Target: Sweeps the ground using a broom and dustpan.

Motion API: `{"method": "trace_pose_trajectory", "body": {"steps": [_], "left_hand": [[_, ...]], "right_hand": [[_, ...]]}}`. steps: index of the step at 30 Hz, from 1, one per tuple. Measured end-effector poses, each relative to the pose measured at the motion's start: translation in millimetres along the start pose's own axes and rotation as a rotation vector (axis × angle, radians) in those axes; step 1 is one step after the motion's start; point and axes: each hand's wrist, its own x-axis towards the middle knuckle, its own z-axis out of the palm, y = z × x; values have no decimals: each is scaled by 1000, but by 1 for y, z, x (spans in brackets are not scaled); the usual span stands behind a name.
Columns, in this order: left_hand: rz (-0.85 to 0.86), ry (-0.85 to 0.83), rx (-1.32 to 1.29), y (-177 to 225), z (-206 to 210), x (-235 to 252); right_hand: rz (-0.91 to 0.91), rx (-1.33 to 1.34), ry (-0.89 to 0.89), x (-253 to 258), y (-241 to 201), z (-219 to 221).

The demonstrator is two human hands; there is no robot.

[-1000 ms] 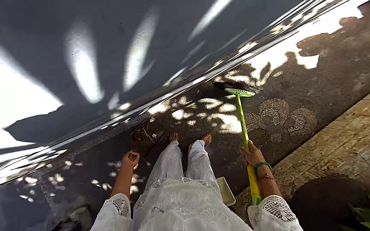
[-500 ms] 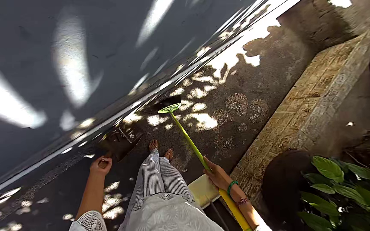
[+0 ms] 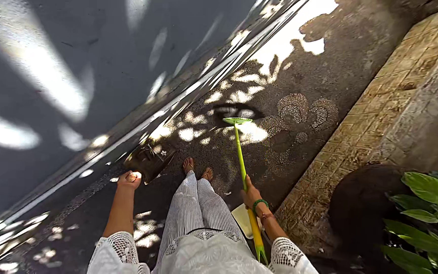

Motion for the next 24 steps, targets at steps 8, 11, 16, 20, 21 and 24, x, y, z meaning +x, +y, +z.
{"method": "trace_pose_trajectory", "body": {"steps": [8,11,16,20,21,24], "left_hand": [[-42,-17,-75,15,-10,-7],[-98,1,-142,37,-34,-9],[-89,12,-192,51,-74,-13],[-124,14,-232,74,-107,5],[-135,15,-237,80,-112,11],[-150,45,-233,96,-121,30]], "right_hand": [[-165,96,-144,-104,43,12],[-202,170,5,-105,56,-16],[-166,71,301,-39,11,-65],[-139,47,366,6,-61,-55],[-141,30,348,13,-78,-40],[-179,-59,211,7,-117,42]]}}
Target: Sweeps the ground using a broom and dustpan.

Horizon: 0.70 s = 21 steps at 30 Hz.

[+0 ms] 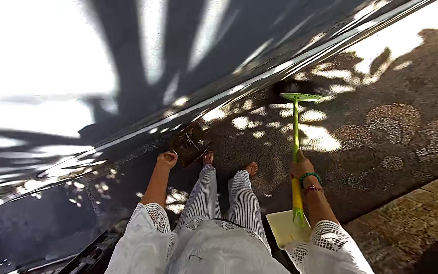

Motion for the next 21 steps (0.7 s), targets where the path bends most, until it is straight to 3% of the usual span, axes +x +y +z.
{"method": "trace_pose_trajectory", "body": {"steps": [4,8,12,16,21], "left_hand": [[11,21,36,20,9,22],[-5,20,90,36,23,35],[-34,-15,86,49,27,31],[-45,-15,65,56,30,20],[-21,-13,164,46,34,25]], "right_hand": [[-4,-131,-207,-84,-28,132],[5,-223,-386,-157,-30,187],[-38,-110,-462,-212,-9,167],[-4,56,-308,-251,14,134],[119,328,-39,-178,12,104]]}}
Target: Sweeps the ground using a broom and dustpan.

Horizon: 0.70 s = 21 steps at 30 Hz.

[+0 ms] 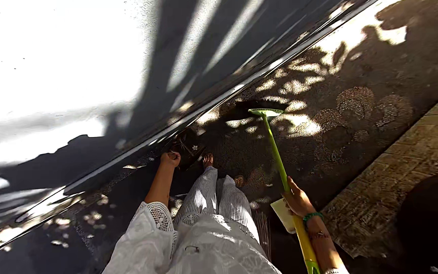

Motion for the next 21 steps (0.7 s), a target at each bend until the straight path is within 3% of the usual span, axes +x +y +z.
{"method": "trace_pose_trajectory", "body": {"steps": [3,5,8,10,13,15,18,21], "left_hand": [[-8,2,19,-5,3,3],[-5,-8,28,-7,4,7],[8,-27,57,-14,7,9],[11,-36,67,-19,7,8],[1,-59,82,-13,-7,6],[-13,-77,106,-2,-29,4],[-12,-102,125,17,-69,4],[-8,-150,169,29,-101,4]], "right_hand": [[33,63,20,59,-17,19],[33,-39,-57,66,-22,60],[56,-292,-252,23,-17,130],[26,-279,-376,-16,-2,146],[-52,-164,-524,-67,28,129],[-29,-134,-532,-98,49,114],[-52,-15,-363,-116,91,86],[-66,102,-131,-89,125,50]]}}
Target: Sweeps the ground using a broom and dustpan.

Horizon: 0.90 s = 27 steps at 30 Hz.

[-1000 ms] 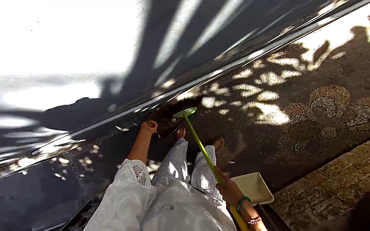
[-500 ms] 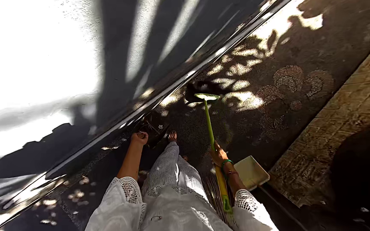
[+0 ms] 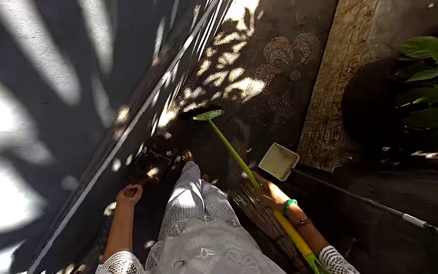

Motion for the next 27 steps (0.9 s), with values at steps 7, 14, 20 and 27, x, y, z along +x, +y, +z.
{"method": "trace_pose_trajectory", "body": {"steps": [7,14,20,27], "left_hand": [[22,-14,161,-18,-14,13],[83,-22,222,-39,-5,21],[94,-79,235,-36,1,24],[84,-81,228,-34,-1,32]], "right_hand": [[168,171,239,155,23,-30],[183,74,-129,44,44,139],[75,290,-228,-57,74,99],[154,317,183,9,118,51]]}}
